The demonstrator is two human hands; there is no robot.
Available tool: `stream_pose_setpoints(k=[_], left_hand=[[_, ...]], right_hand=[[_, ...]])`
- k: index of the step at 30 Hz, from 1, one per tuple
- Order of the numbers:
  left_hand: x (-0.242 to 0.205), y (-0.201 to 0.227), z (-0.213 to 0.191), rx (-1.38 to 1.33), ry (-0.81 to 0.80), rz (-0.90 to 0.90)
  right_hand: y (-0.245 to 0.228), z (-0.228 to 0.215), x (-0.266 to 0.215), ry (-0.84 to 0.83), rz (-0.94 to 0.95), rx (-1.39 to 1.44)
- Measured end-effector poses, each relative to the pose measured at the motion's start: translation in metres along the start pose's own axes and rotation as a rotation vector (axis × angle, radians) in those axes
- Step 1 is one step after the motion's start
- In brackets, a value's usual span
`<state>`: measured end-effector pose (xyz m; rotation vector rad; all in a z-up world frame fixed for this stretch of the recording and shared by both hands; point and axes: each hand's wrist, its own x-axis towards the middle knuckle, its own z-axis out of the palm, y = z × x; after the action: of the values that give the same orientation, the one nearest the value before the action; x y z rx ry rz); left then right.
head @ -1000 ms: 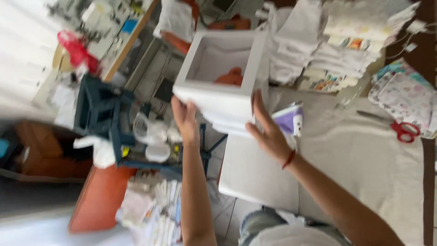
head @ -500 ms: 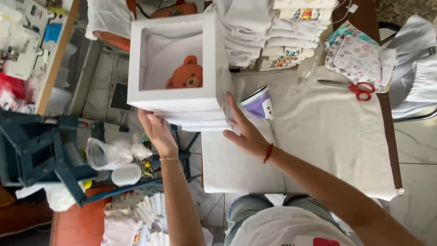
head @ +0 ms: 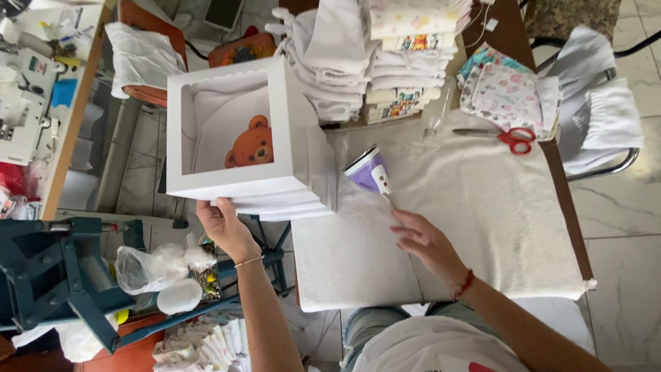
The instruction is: The person folds white t-shirts with a bear graphic and places them into white boxes with clear windows. They repeat the process for several shirts, stacking the finished boxes on the table.
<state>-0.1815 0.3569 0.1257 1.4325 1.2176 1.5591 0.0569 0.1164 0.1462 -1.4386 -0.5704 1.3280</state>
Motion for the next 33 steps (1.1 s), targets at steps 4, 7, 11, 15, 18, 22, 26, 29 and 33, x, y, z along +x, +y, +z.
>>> stream_pose_setpoints(k=[4, 7, 11, 15, 18, 22, 26, 29, 33], left_hand=[[-0.002, 0.007, 0.005, 0.120, 0.069, 0.027], [-0.005, -0.001, 0.003, 0.112, 0.104, 0.035], [-0.016, 0.079, 0.031, 0.094, 0.121, 0.034], [-0.057, 0.065, 0.026, 0.085, 0.241, -0.168], [-0.110, 0.022, 0.021, 0.189, 0.338, -0.282], [-0.219, -0.047, 0.012, 0.863, -0.171, -0.088], [-0.250, 0.025, 0.019, 1.416, -0.889, -0.680], [-0.241, 0.061, 0.012, 1.491, -1.188, -0.724], [-0.245, 0.045, 0.001, 1.312, -1.073, -0.820]], right_hand=[[0.007, -0.018, -0.016, 0.077, 0.037, 0.089], [0.014, -0.031, -0.023, 0.080, 0.035, 0.104], [0.008, -0.045, -0.033, 0.100, 0.044, 0.133], [0.001, -0.060, -0.039, 0.140, 0.077, 0.114], [0.010, -0.078, -0.041, 0.178, 0.096, 0.089], [0.029, -0.097, -0.042, 0.166, 0.121, -0.031], [0.042, -0.093, -0.040, 0.097, 0.137, -0.172], [0.099, -0.091, -0.022, -0.156, -0.017, -0.345], [0.071, -0.013, -0.015, -0.372, 0.124, -0.640]])
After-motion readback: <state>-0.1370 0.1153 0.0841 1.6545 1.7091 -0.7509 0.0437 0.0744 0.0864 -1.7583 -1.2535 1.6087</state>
